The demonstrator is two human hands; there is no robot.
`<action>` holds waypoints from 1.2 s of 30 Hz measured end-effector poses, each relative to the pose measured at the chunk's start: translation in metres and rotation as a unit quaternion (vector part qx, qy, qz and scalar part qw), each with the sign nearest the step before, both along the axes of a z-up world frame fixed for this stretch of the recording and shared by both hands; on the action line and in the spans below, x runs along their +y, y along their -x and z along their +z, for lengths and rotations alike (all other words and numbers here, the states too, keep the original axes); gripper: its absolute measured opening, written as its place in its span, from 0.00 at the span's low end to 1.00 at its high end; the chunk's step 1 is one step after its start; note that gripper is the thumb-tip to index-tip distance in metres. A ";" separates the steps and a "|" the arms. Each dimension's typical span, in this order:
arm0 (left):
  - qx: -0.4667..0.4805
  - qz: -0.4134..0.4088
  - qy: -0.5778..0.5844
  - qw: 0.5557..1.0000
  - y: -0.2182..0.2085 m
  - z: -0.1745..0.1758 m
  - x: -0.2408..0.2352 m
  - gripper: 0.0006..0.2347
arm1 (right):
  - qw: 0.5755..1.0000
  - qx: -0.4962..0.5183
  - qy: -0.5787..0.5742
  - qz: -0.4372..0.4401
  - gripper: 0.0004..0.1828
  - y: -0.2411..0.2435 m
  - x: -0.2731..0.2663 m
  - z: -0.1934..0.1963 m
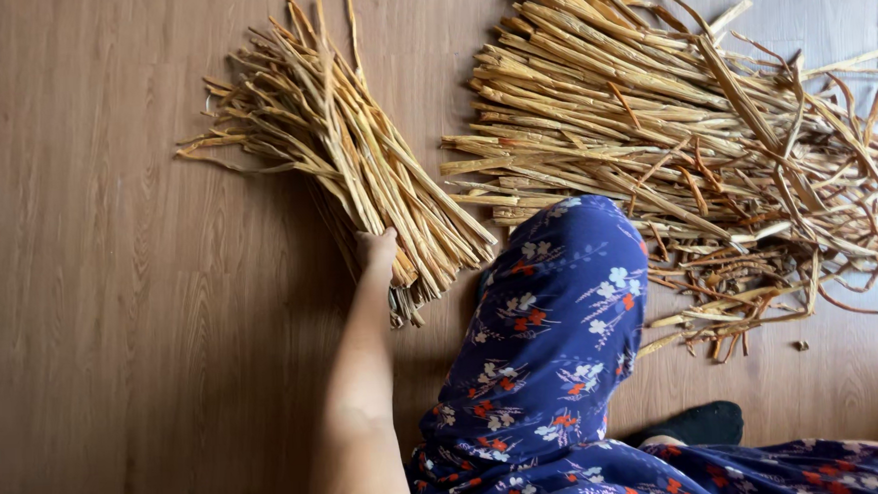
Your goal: The person sits on the floor and uses a pair of scissors to cut dried, straw-like plant stems into shorter pieces. They hold a bundle of stems in one hand and repeatedly snip them with the other, creating a pile of cut material on the floor.
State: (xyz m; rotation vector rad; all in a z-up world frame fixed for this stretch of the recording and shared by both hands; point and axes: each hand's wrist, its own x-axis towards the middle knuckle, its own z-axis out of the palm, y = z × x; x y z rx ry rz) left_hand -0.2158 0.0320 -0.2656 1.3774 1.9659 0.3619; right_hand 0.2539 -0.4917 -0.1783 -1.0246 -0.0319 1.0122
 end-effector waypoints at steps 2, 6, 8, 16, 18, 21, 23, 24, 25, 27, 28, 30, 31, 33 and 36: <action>-0.005 0.009 0.002 1.000 -0.005 0.008 -0.005 0.38 | 1.000 -0.004 -0.008 0.006 0.28 0.000 -0.016 -0.016; 0.020 -0.061 -0.002 0.998 0.003 0.018 -0.003 0.30 | 0.999 -0.024 -0.042 0.003 0.30 -0.003 -0.048 -0.020; 0.068 -0.124 0.030 0.990 0.012 0.018 -0.004 0.29 | 0.997 -0.039 -0.060 0.006 0.31 -0.004 -0.065 -0.009; 0.281 -0.283 0.206 0.894 0.023 0.055 0.041 0.38 | 0.961 -0.259 0.089 -0.034 0.26 0.069 -0.021 0.087; 0.359 -0.359 0.091 0.857 0.001 0.077 0.061 0.36 | 0.938 -0.301 0.157 -0.068 0.25 0.089 0.001 0.114; 0.210 -0.433 0.004 0.877 -0.041 0.073 0.077 0.23 | 0.949 -0.277 0.133 -0.074 0.29 0.106 0.029 0.144; 0.144 -0.458 -0.046 0.876 -0.083 0.061 0.087 0.22 | 0.932 -0.275 0.213 -0.099 0.27 0.119 0.042 0.154; 0.116 -0.502 -0.106 0.850 -0.106 0.055 0.091 0.21 | 0.933 -0.267 0.220 -0.100 0.29 0.121 0.047 0.157; 0.087 -0.543 -0.165 0.819 -0.129 0.051 0.094 0.20 | 0.933 -0.260 0.227 -0.101 0.30 0.121 0.051 0.158; 0.084 -0.569 -0.169 0.801 -0.178 0.049 0.098 0.20 | 0.931 -0.255 0.244 -0.094 0.31 0.121 0.057 0.160; 0.089 -0.582 -0.163 0.792 -0.204 0.050 0.100 0.21 | 0.928 -0.258 0.254 -0.086 0.31 0.121 0.059 0.160; 0.107 -0.610 -0.144 0.772 -0.258 0.057 0.103 0.23 | 0.924 -0.253 0.275 -0.078 0.32 0.121 0.063 0.158; 0.119 -0.624 -0.132 0.761 -0.283 0.060 0.104 0.23 | 0.922 -0.246 0.288 -0.079 0.33 0.121 0.064 0.157; 0.201 -0.667 -0.102 0.710 -0.328 0.060 0.103 0.22 | 0.918 -0.240 0.305 -0.076 0.34 0.118 0.065 0.155; 0.344 -0.708 -0.011 0.617 -0.375 0.017 0.089 0.22 | 0.918 -0.232 0.315 -0.071 0.33 0.119 0.060 0.152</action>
